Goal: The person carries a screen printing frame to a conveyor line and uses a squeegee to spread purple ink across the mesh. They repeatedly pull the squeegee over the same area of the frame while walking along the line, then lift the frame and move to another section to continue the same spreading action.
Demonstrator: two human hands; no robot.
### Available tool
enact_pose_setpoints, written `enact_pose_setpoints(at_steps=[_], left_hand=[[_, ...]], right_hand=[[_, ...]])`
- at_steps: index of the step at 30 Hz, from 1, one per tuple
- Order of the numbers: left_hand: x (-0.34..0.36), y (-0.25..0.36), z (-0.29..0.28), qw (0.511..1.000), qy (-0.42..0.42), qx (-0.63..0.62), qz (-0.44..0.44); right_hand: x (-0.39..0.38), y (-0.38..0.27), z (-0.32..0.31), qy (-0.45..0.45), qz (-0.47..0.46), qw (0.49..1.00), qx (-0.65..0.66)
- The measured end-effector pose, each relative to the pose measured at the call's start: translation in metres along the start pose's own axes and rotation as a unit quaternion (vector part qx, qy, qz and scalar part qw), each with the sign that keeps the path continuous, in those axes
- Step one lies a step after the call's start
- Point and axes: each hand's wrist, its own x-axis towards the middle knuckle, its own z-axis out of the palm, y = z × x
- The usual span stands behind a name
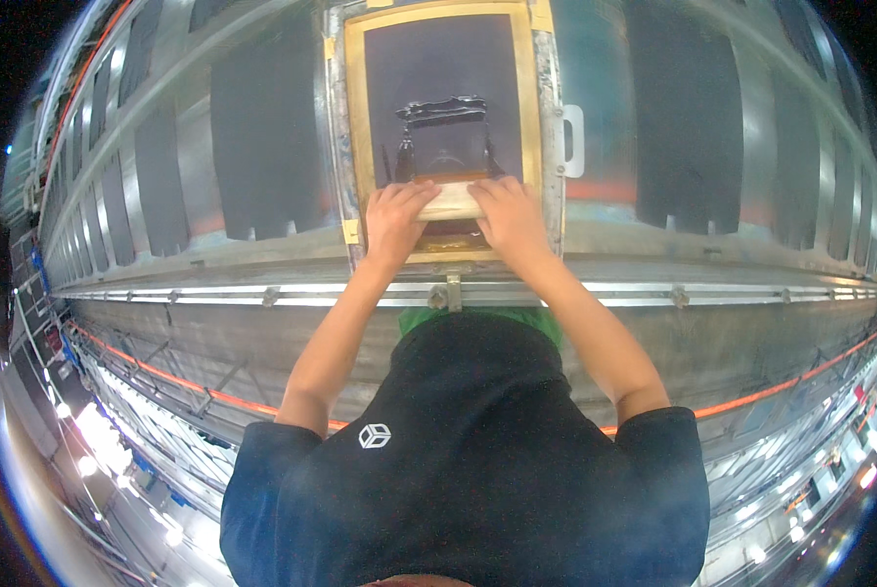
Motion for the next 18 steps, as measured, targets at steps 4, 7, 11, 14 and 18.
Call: enact_pose_setpoints(at_steps=[4, 7, 11, 14, 18], left_hand=[[0.055, -0.023, -0.009, 0.998, 0.053, -0.024, 0.019], [0.089, -0.035, -0.004, 0.999, 0.054, 0.001, -0.001], [0.076, -0.031, 0.002, 1.000, -0.009, 0.015, 0.006], [0.018, -0.012, 0.008, 1.000, -0.007, -0.001, 0.018], [-0.023, -0.002, 0.008, 1.000, -0.003, -0.003, 0.019]], right_hand=[[0.050, 0.015, -0.016, 0.060, -0.012, 0.998, -0.030], [0.080, 0.027, -0.021, 0.078, -0.023, 0.996, -0.042], [0.061, 0.030, -0.008, 0.048, -0.014, 0.999, -0.015], [0.007, 0.016, 0.009, 0.036, -0.005, 0.999, -0.009], [-0.024, 0.011, 0.006, 0.026, -0.014, 0.998, 0.058]])
